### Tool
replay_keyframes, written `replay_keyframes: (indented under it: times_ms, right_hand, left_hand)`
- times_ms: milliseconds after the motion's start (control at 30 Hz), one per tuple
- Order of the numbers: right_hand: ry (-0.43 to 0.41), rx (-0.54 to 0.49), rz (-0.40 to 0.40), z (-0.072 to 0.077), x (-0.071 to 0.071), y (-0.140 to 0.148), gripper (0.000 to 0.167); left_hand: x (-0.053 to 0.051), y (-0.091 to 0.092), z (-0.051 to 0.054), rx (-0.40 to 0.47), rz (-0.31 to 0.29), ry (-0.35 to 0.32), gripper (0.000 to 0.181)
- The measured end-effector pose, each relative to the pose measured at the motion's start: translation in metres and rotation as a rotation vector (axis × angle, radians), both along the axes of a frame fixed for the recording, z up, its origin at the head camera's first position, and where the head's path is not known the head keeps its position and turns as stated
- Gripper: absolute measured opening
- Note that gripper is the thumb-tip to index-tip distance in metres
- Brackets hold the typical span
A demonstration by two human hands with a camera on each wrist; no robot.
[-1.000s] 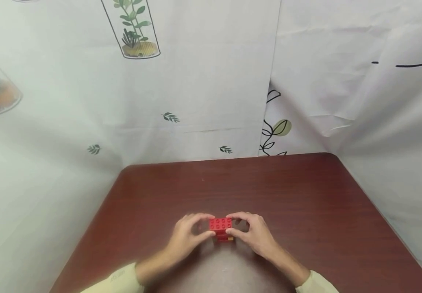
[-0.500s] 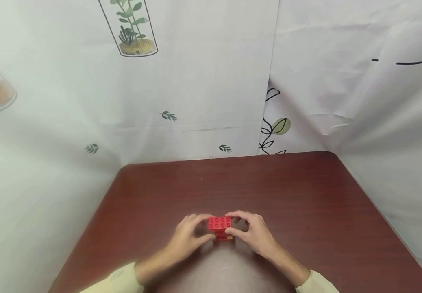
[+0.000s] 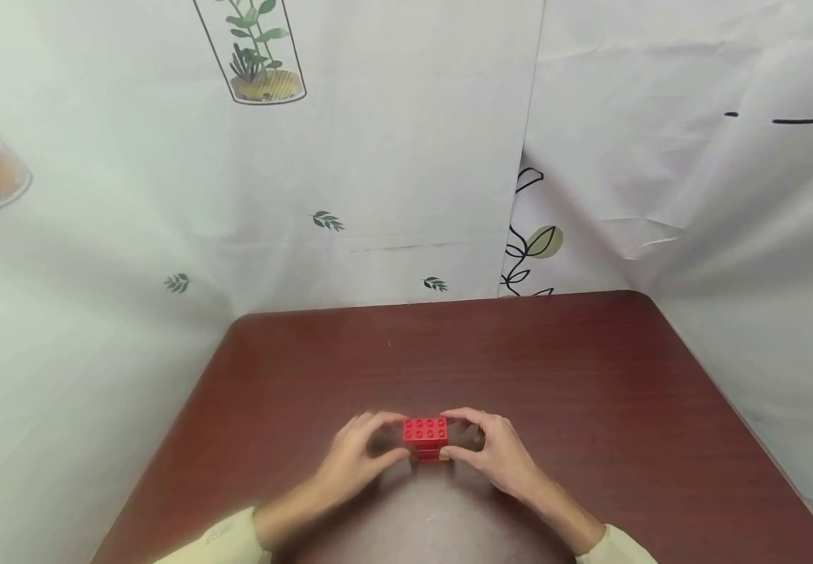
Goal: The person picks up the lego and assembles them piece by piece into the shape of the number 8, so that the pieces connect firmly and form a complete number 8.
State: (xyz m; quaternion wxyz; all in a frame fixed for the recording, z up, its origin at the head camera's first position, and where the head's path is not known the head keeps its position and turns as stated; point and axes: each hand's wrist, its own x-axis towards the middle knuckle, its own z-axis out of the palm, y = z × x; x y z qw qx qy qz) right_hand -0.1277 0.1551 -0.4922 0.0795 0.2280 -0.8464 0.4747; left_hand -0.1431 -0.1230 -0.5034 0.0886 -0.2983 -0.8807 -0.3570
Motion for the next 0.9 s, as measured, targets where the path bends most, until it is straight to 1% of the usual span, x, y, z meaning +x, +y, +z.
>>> replay_keyframes:
  times_ms: [67,267,400,533,700,900]
  right_hand:
    - [-0.006,0.0,0.0,-0.001,0.0,0.001,0.041]
    - [-0.062,0.008,-0.006,-0.006,0.002,0.002,0.04]
    - [-0.087,-0.01,-0.004,-0.01,0.002,0.002,0.037]
    - [-0.098,-0.022,-0.015,-0.011,0.002,0.002,0.034]
    - [-0.093,-0.033,-0.028,-0.01,0.003,0.003,0.032]
    - [-0.106,-0.046,-0.038,-0.01,0.002,0.002,0.032]
  left_hand:
    - [0.0,0.0,0.0,0.004,0.0,0.001,0.044]
    - [0.001,0.0,0.0,0.021,-0.002,-0.003,0.041]
    - [0.001,0.001,0.0,0.029,-0.002,0.003,0.039]
    - [0.001,0.001,0.0,0.034,-0.002,0.025,0.037]
    - [0.0,0.002,0.0,0.043,0.002,0.043,0.036]
    - [-0.001,0.002,-0.003,0.048,0.019,0.038,0.036]
